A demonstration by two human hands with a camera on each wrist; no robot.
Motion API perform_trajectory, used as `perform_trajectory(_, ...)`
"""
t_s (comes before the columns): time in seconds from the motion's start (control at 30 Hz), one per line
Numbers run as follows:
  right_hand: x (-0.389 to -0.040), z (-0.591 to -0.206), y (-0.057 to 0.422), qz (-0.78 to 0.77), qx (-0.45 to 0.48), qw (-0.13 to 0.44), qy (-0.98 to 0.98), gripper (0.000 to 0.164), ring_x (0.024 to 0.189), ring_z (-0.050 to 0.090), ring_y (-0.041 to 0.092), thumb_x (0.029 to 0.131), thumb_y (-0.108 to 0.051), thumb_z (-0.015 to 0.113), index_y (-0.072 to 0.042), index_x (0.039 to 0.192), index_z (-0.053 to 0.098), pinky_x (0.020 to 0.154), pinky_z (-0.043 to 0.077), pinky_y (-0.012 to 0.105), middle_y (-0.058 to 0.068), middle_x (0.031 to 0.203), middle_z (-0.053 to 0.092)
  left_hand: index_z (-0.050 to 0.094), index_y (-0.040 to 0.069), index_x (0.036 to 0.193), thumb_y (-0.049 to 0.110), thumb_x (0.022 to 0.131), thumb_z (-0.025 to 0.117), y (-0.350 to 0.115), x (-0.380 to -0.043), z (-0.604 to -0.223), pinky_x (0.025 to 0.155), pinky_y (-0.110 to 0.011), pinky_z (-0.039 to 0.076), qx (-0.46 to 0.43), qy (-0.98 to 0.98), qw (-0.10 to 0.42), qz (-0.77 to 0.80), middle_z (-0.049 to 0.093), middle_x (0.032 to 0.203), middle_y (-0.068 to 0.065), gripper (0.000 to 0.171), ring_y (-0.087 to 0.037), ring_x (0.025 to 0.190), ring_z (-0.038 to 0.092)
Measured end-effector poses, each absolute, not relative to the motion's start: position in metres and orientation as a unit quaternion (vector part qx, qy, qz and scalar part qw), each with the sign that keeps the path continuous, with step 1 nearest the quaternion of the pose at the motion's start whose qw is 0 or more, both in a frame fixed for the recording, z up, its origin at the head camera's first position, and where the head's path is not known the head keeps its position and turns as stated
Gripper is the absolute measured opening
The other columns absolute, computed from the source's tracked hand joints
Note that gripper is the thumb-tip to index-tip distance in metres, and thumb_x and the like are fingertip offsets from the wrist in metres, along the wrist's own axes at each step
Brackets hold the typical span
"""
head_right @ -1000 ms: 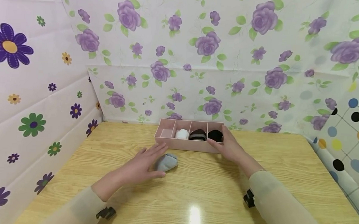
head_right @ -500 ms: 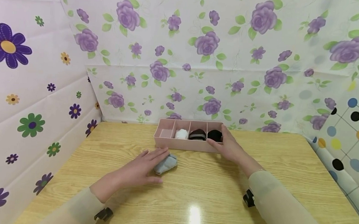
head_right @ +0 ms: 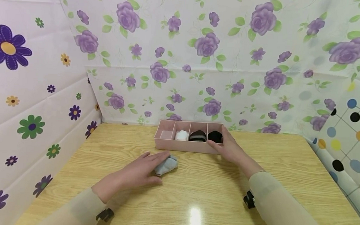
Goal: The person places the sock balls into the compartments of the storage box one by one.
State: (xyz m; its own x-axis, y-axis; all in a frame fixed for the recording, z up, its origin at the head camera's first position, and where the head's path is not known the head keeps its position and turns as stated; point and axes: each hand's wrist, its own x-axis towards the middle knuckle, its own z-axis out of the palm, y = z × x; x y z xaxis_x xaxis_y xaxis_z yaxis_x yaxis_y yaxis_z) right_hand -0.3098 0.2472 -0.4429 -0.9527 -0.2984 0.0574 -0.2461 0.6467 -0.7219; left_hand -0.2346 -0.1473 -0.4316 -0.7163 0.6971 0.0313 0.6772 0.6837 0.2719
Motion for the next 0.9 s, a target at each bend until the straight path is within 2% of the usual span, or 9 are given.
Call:
perform_trajectory(0.4, -0.3100, -0.4439, 0.2452, -0.390, -0.144, 0.037, 0.909, 0.112, 0.154, 0.039, 0.056, 0.110, -0.061, 0.060, -0.003, 0.174, -0.012, 0.123, 0.037, 0.067, 0.030, 0.181, 0.002, 0.037, 0.009, 0.172, 0.037, 0.100, 0.085, -0.1440, -0.2409, -0.4351, 0.126, -0.069, 0.031, 0.376, 0.920, 0.005, 0.108, 0.047, 0.171, -0.010, 0.091, -0.029, 0.149, 0.055)
perform_trajectory(0.73, -0.3094, -0.4414, 0.2458, -0.392, -0.144, 0.041, 0.908, 0.111, 0.154, 0.038, 0.056, 0.111, -0.059, 0.060, -0.002, 0.174, -0.012, 0.123, 0.037, 0.067, 0.030, 0.181, 0.000, 0.057, 0.012, 0.160, 0.037, 0.099, 0.087, -0.1406, -0.2432, -0.4346, 0.123, -0.064, 0.038, 0.378, 0.919, -0.035, 0.107, 0.062, 0.157, -0.006, 0.072, -0.025, 0.138, 0.063)
perform_trajectory(0.9, -0.3083, -0.4417, 0.2470, -0.395, -0.142, 0.043, 0.907, 0.111, 0.154, 0.038, 0.056, 0.112, -0.058, 0.060, -0.003, 0.174, -0.013, 0.124, 0.036, 0.067, 0.030, 0.181, -0.001, 0.061, 0.012, 0.154, 0.035, 0.098, 0.088, -0.1396, -0.2424, -0.4327, 0.122, -0.061, 0.041, 0.372, 0.919, -0.052, 0.121, 0.067, 0.149, -0.006, 0.066, -0.023, 0.128, 0.067)
